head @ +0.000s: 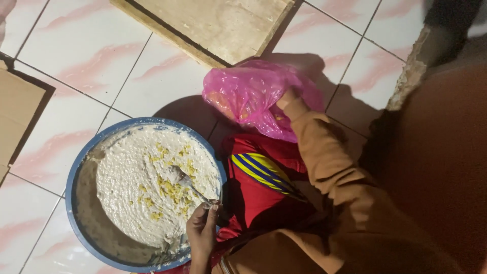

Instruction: Filling and folding yellow dumpling wrappers with a white mixture using a fork while sitting on the floor.

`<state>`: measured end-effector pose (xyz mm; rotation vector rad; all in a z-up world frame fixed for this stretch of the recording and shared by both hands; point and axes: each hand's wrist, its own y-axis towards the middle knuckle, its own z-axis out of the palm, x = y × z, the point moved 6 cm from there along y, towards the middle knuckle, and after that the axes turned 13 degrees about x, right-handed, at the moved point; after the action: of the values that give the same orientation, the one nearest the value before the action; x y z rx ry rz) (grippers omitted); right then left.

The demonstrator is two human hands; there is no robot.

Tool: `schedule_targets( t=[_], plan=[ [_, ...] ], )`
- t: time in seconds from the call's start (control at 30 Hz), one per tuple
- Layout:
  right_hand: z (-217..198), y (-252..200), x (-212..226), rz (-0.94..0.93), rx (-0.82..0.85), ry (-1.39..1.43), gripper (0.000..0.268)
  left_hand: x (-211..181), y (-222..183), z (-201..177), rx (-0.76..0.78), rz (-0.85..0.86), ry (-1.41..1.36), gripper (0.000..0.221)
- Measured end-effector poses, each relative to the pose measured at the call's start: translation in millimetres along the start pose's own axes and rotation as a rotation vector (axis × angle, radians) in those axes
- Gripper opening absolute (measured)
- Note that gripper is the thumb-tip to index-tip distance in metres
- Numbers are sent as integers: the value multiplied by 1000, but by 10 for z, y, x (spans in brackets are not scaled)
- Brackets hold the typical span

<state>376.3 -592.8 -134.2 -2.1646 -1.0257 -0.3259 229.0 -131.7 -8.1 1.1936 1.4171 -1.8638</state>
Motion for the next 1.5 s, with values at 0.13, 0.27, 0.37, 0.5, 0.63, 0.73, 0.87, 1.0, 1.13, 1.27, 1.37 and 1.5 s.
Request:
schedule_targets(
  t=[0.13,0.27,0.37,0.5,0.63,0.73,0.87,1.0,1.13,1.27,1.37,1.5],
  plan=[
    [103,112,19,-6,29,35,13,-98,-15,0,-21,-10,4,25],
    [239,183,-31,-6,63,72,12,-31,-34,-84,-64,13,26,20],
    [260,173,-71,-3,82,93,13,-165,-35,-59,-59,1,58,24],
    [274,125,-213,8,102,122,16,-19,-10,-113,-86,-58,51,23],
    [278,4,-348,21,117,154,21,-19,-11,-97,-58,8,-60,21],
    [227,-1,-380,25,129,174,24,-12,-17,-141,-90,-20,-42,20],
    [164,-87,-452,31,139,199,29,-177,-37,-129,-78,-6,38,27],
    [164,-247,-378,25,159,223,34,-43,-108,-233,-112,69,6,20],
    [239,-442,-373,15,182,243,39,-71,-241,-338,-154,50,36,26],
    [362,-665,-338,-5,220,250,45,97,-391,-488,-194,77,-48,20],
    [182,-1293,251,-162,310,237,37,-115,-560,-584,-205,161,9,26],
    [33,-2096,995,-423,356,2,52,-344,-880,-685,-190,282,-56,34]
  ],
)
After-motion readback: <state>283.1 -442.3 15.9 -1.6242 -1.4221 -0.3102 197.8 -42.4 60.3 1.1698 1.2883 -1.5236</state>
